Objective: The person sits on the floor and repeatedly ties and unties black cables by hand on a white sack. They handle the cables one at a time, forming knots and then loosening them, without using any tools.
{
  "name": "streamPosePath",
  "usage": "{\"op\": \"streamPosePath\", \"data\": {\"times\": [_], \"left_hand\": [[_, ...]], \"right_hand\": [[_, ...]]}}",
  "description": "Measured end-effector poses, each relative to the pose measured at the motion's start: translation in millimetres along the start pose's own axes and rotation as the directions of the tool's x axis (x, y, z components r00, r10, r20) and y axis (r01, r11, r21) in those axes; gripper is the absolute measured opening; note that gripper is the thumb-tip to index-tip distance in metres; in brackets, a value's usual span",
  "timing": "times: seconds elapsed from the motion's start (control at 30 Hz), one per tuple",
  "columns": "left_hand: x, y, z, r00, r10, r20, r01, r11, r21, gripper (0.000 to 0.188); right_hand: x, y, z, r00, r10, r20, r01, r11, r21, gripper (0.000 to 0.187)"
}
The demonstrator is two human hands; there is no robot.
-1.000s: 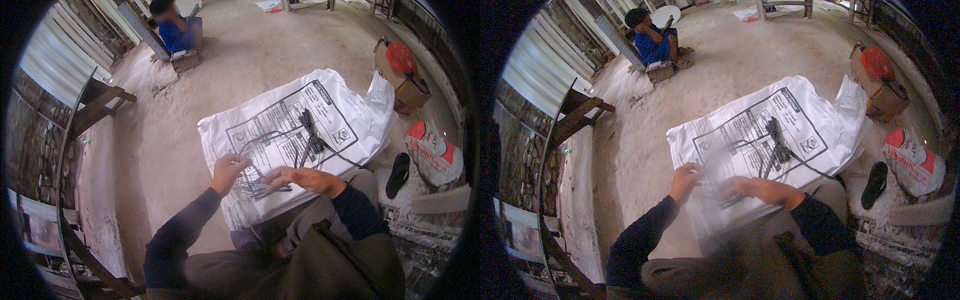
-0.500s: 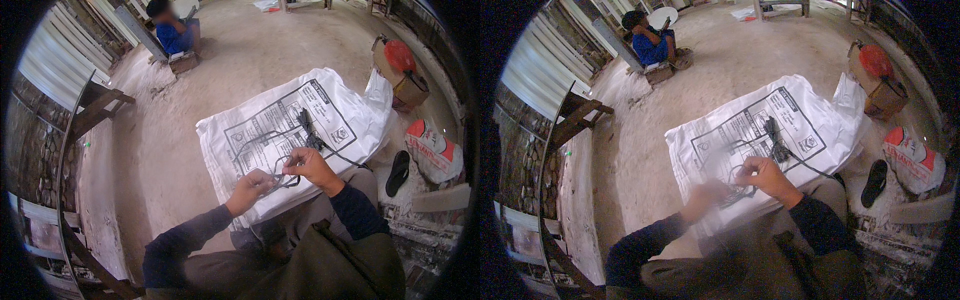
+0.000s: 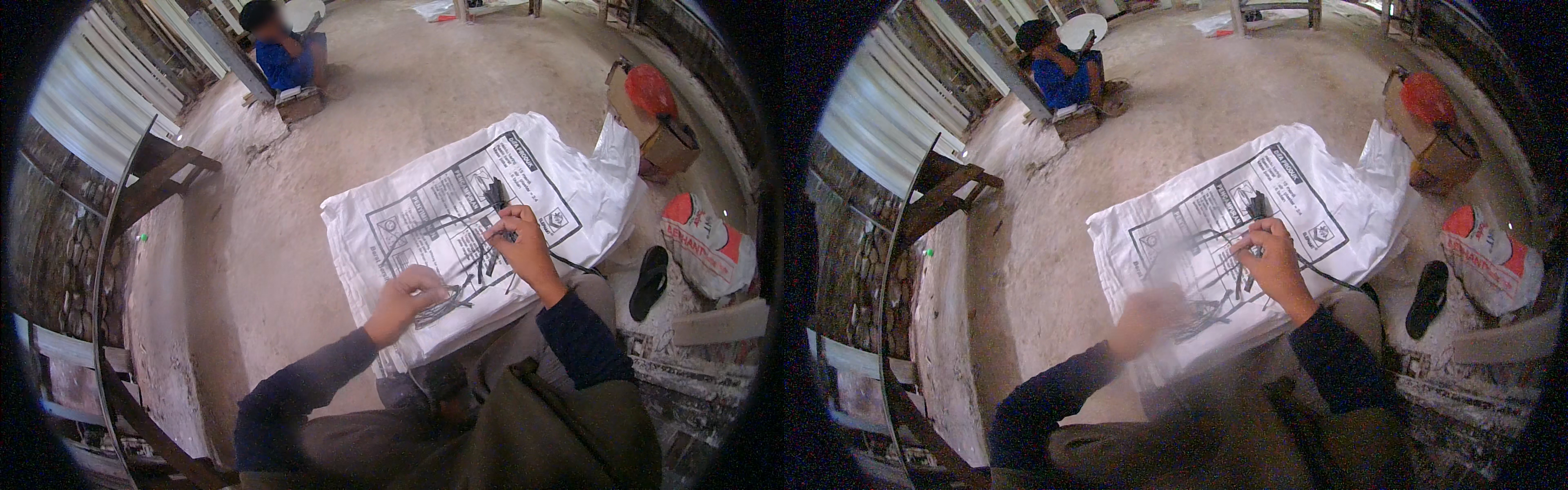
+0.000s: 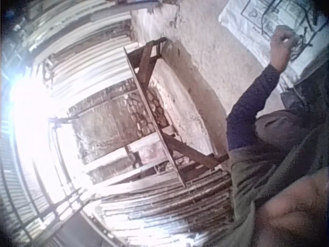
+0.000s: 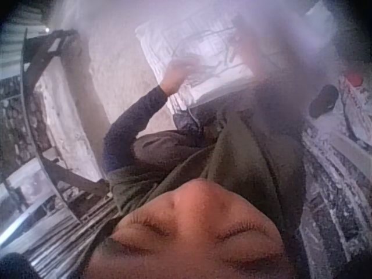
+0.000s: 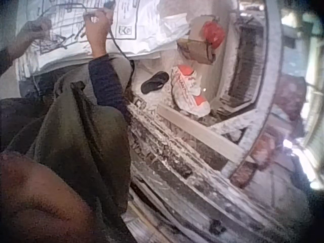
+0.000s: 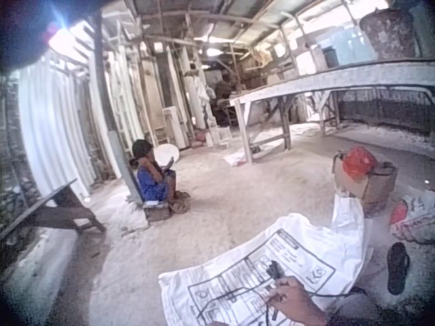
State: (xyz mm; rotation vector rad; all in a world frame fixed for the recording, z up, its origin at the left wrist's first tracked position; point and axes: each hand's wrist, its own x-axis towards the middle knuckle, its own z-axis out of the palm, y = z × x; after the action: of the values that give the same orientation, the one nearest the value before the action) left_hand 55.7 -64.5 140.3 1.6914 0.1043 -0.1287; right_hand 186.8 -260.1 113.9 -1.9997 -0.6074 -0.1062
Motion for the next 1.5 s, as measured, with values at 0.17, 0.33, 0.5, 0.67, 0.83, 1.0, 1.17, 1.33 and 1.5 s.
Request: {"op": "streamPosePath", "data": {"times": [0.17,0.33,0.5,0.67,0.83,1.0,1.17,1.33,1.5], "left_hand": [[11.0,-35.2,-36.4,0.919,-0.145,-0.367,0.096,0.984,-0.149,0.012],[12.4,-42.9,-38.4,0.885,-0.198,-0.421,0.169,0.980,-0.106,0.013],[-0.6,-43.8,-26.3,0.930,-0.188,-0.317,0.191,0.981,-0.024,0.017],[3.5,-48.8,-21.8,0.941,-0.121,-0.315,0.166,0.979,0.118,0.018],[0.4,-45.9,-13.6,0.934,-0.181,-0.308,0.193,0.981,0.010,0.017],[-1.6,-47.2,-11.7,0.939,-0.236,-0.250,0.235,0.971,-0.034,0.015],[-6.4,-23.2,0.9,0.978,-0.204,-0.044,0.198,0.974,-0.105,0.010],[-14.0,8.3,24.2,0.928,0.111,0.354,-0.142,0.988,0.062,0.010],[-14.1,20.8,23.4,0.921,0.192,0.338,-0.229,0.971,0.071,0.011]], "right_hand": [[-15.6,-17.5,14.9,0.911,-0.145,0.385,0.013,0.946,0.324,0.012],[-55.0,-51.4,52.4,0.667,-0.408,0.623,0.005,0.839,0.544,0.014],[-51.6,-62.2,35.7,0.681,-0.334,0.651,-0.068,0.857,0.511,0.012],[-44.3,-69.0,25.0,0.740,-0.298,0.603,-0.101,0.837,0.537,0.012],[-47.0,-59.5,27.4,0.735,-0.254,0.629,-0.126,0.860,0.494,0.012],[-45.5,-63.0,25.8,0.807,-0.064,0.587,-0.237,0.876,0.420,0.013],[-30.8,-41.9,26.7,0.942,0.088,0.324,-0.116,0.991,0.067,0.015],[-17.4,-17.8,28.7,0.978,0.044,0.204,-0.028,0.996,-0.081,0.009],[-6.6,-23.9,15.2,0.977,0.102,0.185,-0.110,0.993,0.032,0.018]]}}
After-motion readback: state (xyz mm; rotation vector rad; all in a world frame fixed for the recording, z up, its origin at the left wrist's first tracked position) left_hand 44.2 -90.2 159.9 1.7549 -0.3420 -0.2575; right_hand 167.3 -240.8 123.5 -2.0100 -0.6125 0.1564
